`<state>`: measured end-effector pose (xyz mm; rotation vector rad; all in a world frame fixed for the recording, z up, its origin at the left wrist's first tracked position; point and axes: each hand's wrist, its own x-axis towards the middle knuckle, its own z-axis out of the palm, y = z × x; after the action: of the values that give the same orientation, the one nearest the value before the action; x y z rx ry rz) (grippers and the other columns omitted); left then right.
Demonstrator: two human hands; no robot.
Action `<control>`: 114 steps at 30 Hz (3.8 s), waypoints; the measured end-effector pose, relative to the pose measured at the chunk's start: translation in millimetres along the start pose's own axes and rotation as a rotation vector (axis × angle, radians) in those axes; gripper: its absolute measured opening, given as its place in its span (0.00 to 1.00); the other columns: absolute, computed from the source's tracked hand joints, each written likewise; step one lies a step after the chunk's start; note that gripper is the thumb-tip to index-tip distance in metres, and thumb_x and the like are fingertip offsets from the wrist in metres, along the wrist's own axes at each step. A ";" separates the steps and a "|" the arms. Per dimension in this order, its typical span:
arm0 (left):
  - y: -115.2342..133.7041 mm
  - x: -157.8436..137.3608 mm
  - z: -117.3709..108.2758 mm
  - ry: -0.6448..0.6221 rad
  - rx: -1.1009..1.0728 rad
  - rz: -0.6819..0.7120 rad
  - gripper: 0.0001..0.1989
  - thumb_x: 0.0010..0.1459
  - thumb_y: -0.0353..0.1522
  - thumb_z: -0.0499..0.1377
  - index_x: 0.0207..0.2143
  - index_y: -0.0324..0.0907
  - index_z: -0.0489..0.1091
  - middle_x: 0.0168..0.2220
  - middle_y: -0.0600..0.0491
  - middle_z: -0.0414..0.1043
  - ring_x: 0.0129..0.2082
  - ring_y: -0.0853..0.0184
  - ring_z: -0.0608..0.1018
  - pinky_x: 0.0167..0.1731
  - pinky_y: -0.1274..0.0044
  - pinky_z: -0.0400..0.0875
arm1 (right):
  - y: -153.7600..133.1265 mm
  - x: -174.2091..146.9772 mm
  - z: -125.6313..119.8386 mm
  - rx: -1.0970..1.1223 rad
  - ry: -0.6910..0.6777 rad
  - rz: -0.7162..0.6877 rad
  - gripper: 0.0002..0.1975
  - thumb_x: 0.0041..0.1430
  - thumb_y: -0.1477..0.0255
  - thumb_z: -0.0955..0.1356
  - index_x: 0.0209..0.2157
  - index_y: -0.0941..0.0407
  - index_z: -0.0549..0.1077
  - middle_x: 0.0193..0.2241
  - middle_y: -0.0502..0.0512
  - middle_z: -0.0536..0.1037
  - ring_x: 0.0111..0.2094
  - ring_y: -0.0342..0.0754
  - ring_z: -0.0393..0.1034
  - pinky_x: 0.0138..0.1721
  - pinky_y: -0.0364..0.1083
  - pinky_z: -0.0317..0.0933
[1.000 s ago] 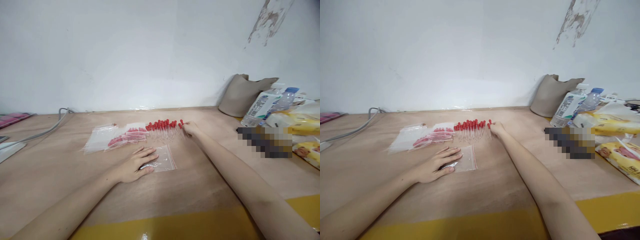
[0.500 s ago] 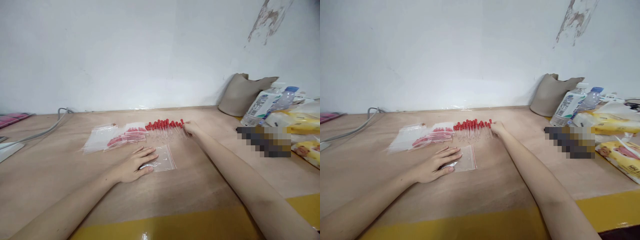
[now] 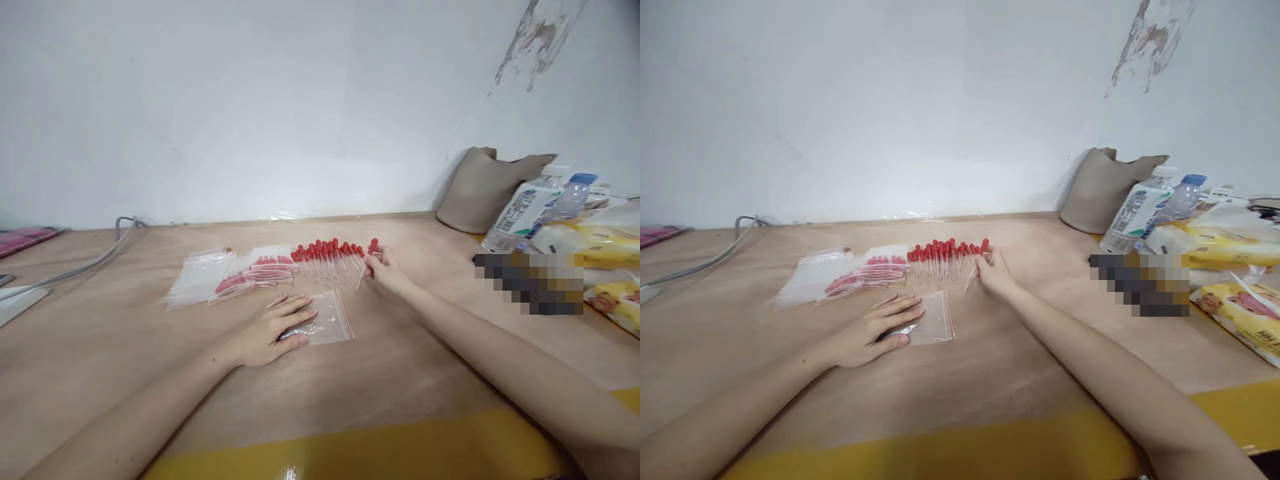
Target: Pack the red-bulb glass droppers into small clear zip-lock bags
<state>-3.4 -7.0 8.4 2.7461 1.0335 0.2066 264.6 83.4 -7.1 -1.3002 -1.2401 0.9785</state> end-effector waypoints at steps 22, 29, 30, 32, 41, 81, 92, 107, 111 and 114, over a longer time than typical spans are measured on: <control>-0.8 1.3 1.1 0.031 -0.027 0.039 0.27 0.63 0.41 0.47 0.62 0.48 0.43 0.62 0.53 0.48 0.61 0.62 0.53 0.59 0.63 0.44 | 9.6 -63.8 -12.8 0.078 -0.549 -0.050 0.17 0.40 0.64 0.73 0.32 0.57 0.69 0.23 0.48 0.72 0.25 0.41 0.68 0.30 0.43 0.63; 2.3 6.4 5.0 0.088 -0.016 0.050 0.26 0.62 0.41 0.50 0.61 0.47 0.49 0.62 0.50 0.48 0.61 0.58 0.51 0.59 0.59 0.43 | 7.4 -68.9 -1.7 -0.158 -0.506 -0.202 0.13 0.42 0.63 0.72 0.23 0.59 0.70 0.15 0.44 0.64 0.18 0.36 0.56 0.19 0.39 0.52; 1.8 6.4 6.4 0.118 -0.012 0.050 0.26 0.61 0.41 0.51 0.60 0.47 0.51 0.62 0.49 0.49 0.61 0.57 0.52 0.58 0.59 0.45 | 6.3 -69.1 -3.5 -0.128 -0.537 -0.184 0.14 0.41 0.63 0.72 0.24 0.59 0.70 0.17 0.45 0.66 0.19 0.37 0.58 0.21 0.39 0.54; 0.4 5.9 9.1 0.169 -0.016 0.052 0.24 0.60 0.41 0.52 0.57 0.47 0.56 0.60 0.48 0.52 0.60 0.56 0.55 0.56 0.61 0.52 | 4.7 -68.9 -8.9 -0.027 -0.620 -0.104 0.16 0.40 0.63 0.73 0.29 0.58 0.70 0.21 0.47 0.70 0.23 0.38 0.63 0.25 0.40 0.58; 0.5 11.4 9.2 0.177 -0.069 0.107 0.18 0.63 0.36 0.48 0.55 0.43 0.61 0.54 0.49 0.64 0.54 0.62 0.65 0.54 0.66 0.59 | 3.9 -65.6 -19.8 -0.119 -0.631 -0.346 0.12 0.49 0.64 0.69 0.32 0.58 0.70 0.32 0.54 0.69 0.25 0.38 0.60 0.26 0.40 0.57; 1.7 4.9 3.0 0.114 -0.156 0.126 0.20 0.60 0.36 0.53 0.54 0.42 0.58 0.56 0.46 0.61 0.55 0.60 0.65 0.56 0.64 0.56 | -21.5 -85.6 -4.1 -0.086 -0.368 0.246 0.13 0.41 0.67 0.72 0.21 0.57 0.64 0.09 0.40 0.62 0.09 0.33 0.48 0.09 0.37 0.41; 2.0 8.3 3.1 0.099 -0.103 0.161 0.22 0.61 0.35 0.52 0.58 0.46 0.56 0.57 0.49 0.59 0.58 0.59 0.60 0.57 0.61 0.53 | -21.3 -88.7 -4.7 -0.196 -0.413 0.186 0.13 0.40 0.64 0.72 0.25 0.58 0.69 0.10 0.42 0.64 0.09 0.34 0.51 0.09 0.37 0.44; 4.3 7.9 2.7 0.111 -0.123 0.135 0.23 0.62 0.35 0.51 0.59 0.47 0.52 0.58 0.50 0.57 0.59 0.59 0.58 0.57 0.62 0.54 | -13.4 -87.8 -0.9 0.006 -0.346 0.203 0.09 0.48 0.66 0.67 0.26 0.55 0.62 0.12 0.39 0.63 0.07 0.34 0.47 0.08 0.37 0.40; 3.5 7.3 4.9 0.152 -0.141 0.147 0.21 0.61 0.34 0.52 0.57 0.46 0.58 0.58 0.49 0.57 0.58 0.59 0.61 0.56 0.62 0.55 | -17.5 -87.7 -1.5 0.064 -0.364 0.282 0.11 0.45 0.66 0.68 0.26 0.55 0.61 0.11 0.39 0.62 0.08 0.33 0.43 0.09 0.37 0.36; 2.2 6.0 6.6 0.222 -0.158 0.150 0.19 0.60 0.34 0.53 0.54 0.46 0.62 0.56 0.48 0.60 0.56 0.58 0.63 0.54 0.63 0.58 | -17.1 -84.5 -2.9 0.102 -0.325 0.304 0.13 0.42 0.66 0.70 0.28 0.55 0.63 0.11 0.38 0.59 0.09 0.33 0.41 0.10 0.38 0.35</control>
<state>3.8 -5.6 2.9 2.7004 0.8195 0.6015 253.9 -1.8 2.0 -1.3073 -1.2335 1.4990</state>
